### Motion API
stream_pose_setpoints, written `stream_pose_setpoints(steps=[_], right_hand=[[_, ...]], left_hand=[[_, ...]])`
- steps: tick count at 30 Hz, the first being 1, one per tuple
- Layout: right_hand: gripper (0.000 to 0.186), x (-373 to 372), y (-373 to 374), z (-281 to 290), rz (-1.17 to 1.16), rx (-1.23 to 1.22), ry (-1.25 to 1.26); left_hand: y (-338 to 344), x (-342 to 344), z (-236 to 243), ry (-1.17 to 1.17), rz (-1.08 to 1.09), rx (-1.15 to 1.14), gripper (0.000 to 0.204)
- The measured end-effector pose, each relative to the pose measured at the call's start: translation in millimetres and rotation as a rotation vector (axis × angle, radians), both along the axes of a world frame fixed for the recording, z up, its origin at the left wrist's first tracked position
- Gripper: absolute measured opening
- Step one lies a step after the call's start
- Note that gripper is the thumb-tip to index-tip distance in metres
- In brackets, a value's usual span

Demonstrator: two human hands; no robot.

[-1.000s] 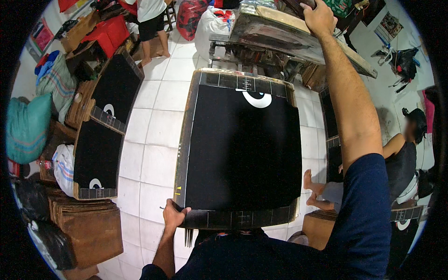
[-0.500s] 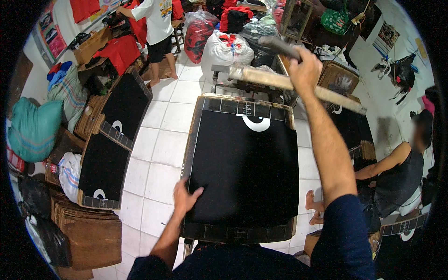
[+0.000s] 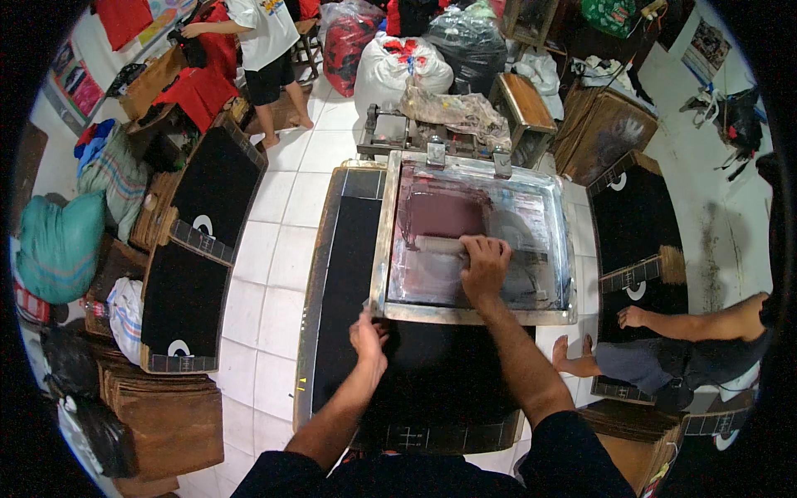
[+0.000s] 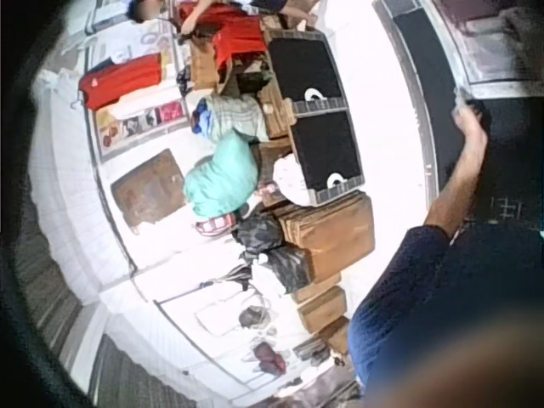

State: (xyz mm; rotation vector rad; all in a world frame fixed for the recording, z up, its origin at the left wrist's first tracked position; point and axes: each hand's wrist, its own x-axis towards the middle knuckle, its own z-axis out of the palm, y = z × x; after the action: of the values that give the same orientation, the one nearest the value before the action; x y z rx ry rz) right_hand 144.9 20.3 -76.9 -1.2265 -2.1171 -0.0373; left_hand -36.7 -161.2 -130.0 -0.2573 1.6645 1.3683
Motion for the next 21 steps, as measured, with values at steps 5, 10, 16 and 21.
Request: stream_pose_setpoints(steps=[5, 10, 16, 21], right_hand=[[0.034, -30.0, 108.3, -9.4, 0.059, -0.106, -0.144], [0.037, -67.1, 184.8, -22.7, 0.006, -0.088, -0.253], [0.039, -67.0, 167.0, -37.2, 0.007, -0.082, -0.244], [0.042, -42.1, 90.3, -26.4, 0.041, -0.134, -0.344]], left_hand=[[-6.2, -24.4, -41.7, 1.458, -0.693, 0.172, 0.118], [-0.5, -36.6, -51.3, 1.53, -0.932, 0.043, 0.127], [-1.2, -34.7, -54.6, 1.501, -0.948, 0.024, 0.124], [-1.5, -39.6, -58.6, 1.559, -0.934, 0.079, 0.122]])
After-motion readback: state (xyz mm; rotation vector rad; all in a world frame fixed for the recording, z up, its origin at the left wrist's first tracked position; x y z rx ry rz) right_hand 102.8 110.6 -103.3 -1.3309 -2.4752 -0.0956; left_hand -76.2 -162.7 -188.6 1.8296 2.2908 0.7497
